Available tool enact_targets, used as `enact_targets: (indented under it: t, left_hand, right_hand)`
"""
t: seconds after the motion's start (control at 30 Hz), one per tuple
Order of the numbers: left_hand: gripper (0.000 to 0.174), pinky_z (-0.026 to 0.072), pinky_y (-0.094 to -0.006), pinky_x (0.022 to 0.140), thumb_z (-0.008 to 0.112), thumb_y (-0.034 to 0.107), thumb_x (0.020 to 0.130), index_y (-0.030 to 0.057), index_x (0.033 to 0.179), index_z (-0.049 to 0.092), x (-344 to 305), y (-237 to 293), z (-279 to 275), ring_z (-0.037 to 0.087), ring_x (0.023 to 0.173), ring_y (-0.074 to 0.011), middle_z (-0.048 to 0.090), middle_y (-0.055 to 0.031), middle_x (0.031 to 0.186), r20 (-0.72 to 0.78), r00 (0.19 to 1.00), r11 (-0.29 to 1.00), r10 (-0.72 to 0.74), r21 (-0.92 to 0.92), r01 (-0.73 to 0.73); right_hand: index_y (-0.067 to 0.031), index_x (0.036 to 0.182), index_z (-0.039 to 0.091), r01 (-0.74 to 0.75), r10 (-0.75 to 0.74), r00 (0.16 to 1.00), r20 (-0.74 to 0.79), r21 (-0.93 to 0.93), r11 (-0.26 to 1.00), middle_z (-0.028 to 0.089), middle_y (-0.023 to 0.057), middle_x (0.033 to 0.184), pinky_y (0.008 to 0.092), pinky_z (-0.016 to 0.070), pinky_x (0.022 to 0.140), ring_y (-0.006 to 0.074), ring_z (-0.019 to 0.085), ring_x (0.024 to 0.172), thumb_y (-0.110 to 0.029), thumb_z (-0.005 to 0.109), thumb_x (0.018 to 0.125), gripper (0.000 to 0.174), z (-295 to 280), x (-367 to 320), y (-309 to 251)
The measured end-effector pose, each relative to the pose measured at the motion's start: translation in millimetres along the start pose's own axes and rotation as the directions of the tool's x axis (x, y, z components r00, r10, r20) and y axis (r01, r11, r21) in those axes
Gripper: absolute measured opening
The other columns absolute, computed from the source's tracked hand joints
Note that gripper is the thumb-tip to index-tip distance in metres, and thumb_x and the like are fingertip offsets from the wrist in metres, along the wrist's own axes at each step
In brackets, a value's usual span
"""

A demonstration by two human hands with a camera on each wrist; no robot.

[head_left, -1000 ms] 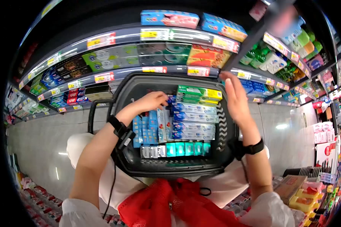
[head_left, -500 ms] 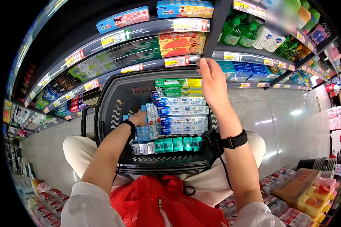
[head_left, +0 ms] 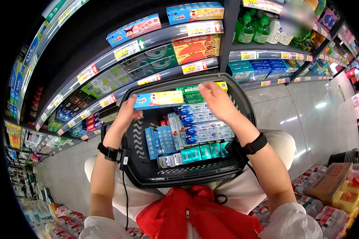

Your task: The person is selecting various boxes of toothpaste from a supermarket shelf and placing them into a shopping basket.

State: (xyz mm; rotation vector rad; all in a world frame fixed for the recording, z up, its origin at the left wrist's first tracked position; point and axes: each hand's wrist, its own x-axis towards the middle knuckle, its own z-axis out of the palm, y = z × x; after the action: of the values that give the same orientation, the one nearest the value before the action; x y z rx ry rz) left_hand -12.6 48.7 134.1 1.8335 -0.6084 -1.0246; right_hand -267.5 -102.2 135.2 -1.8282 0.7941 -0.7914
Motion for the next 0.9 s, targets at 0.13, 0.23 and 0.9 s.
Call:
enact_targets:
  t: [0.13, 0.23, 0.9]
  left_hand:
    - [0.040, 0.0399, -0.0241, 0.057, 0.038, 0.040, 0.092, 0.0029, 0.091, 0.050, -32.9, 28.9, 24.8, 0.049, 0.061, -0.0114, 0.053, -0.0038, 0.074, 0.157, 0.964, 0.927, 0.216, -0.342, -0.152]
    - [0.041, 0.0413, -0.0243, 0.062, 0.039, 0.042, 0.091, 0.0030, 0.093, 0.051, -39.1, 28.5, 22.3, 0.049, 0.065, -0.0111, 0.054, -0.0040, 0.078, 0.181, 0.956, 0.921, 0.229, -0.359, -0.153]
    - [0.034, 0.0439, -0.0318, 0.079, 0.067, 0.005, 0.070, 0.0025, 0.101, 0.055, -44.4, 28.0, 23.0, 0.055, 0.092, -0.0246, 0.057, -0.0123, 0.099, 0.152, 0.626, 0.452, 0.765, 0.566, -0.689]
  right_hand:
    - [0.0026, 0.108, 0.047, -0.383, 0.295, 0.910, 0.291, 0.316, 0.868, 0.057, 0.0118, 0.092, 0.0282, 0.0443, 0.072, 0.0172, 0.058, 0.079, -0.038, 0.044, 0.089, 0.044, 15.8, -5.7, -7.5]
    - [0.0011, 0.104, 0.049, -0.435, 0.287, 0.887, 0.362, 0.444, 0.783, 0.058, 0.0083, 0.084, 0.0264, 0.0448, 0.069, 0.0144, 0.057, 0.074, -0.033, 0.046, 0.089, 0.037, 14.3, -6.9, -13.3]
    - [0.0022, 0.116, 0.043, -0.188, -0.002, 0.957, 0.290, 0.626, 0.757, 0.056, 0.0099, 0.105, 0.0313, 0.0469, 0.079, 0.0197, 0.059, 0.086, -0.002, 0.058, 0.080, 0.040, 17.0, -10.7, -21.2]
